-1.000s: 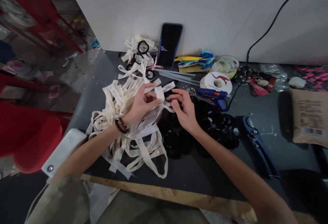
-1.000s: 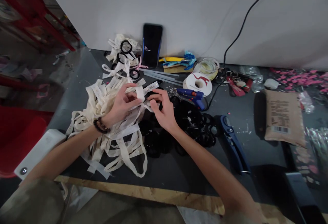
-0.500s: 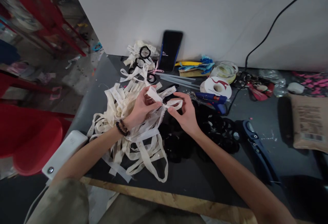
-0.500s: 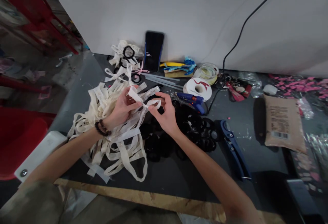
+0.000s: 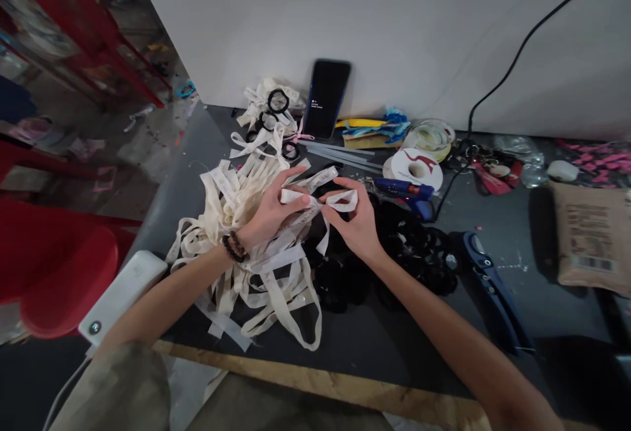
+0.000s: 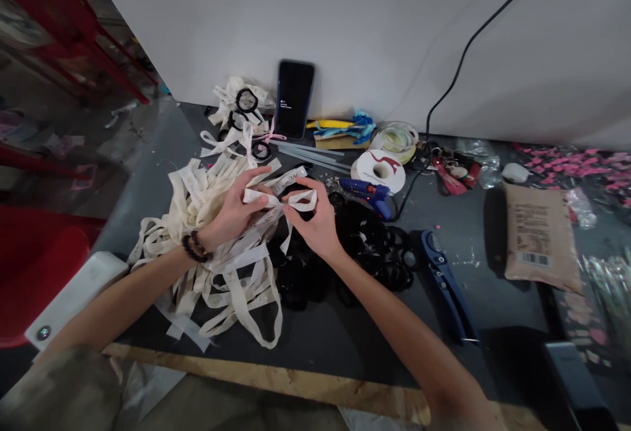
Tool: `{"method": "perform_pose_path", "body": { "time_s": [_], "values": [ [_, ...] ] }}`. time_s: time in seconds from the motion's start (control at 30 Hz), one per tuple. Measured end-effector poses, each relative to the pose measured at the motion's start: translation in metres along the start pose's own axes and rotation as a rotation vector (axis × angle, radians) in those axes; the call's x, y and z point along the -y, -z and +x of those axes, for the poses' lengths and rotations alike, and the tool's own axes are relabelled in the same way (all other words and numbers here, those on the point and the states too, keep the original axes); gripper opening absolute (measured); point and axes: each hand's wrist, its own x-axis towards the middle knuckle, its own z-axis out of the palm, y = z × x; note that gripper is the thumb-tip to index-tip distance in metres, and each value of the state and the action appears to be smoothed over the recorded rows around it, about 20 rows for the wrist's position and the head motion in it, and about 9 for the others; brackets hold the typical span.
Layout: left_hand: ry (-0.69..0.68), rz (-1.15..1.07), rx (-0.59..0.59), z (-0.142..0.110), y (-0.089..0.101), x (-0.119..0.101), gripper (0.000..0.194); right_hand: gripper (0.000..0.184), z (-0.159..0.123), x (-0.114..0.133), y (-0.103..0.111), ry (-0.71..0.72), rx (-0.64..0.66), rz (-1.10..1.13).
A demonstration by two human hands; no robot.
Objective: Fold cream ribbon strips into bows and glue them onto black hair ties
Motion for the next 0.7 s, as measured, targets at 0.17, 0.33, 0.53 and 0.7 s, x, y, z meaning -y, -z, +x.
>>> {"method": "perform_pose_path", "body": {
  "time_s": [0.17,0.33,0.53,0.7],
  "values": [
    [0.077,0.028,0.009,-0.0016,0.0015,-0.0017,0.082,0.071,0.0006,0.001,-0.0009,-0.052,-0.038,0.041],
    [0.081,0.009,0.008,-0.0003,-0.0001,-0.0026,0.082,0.073,0.0012,-0.0006,-0.0009,-0.094,-0.05,0.062],
    [0.025,0.016,-0.001,-0.0008,-0.0022,-0.0034,0.076,0.078,0.001,0.0,-0.0008,-0.124,-0.063,0.064],
    [0.01,0.126,0.016,-0.0009,-0.0035,-0.0066,0.081,0.079,0.0012,0.0,-0.0008,-0.132,-0.058,0.067]
  ]
}}
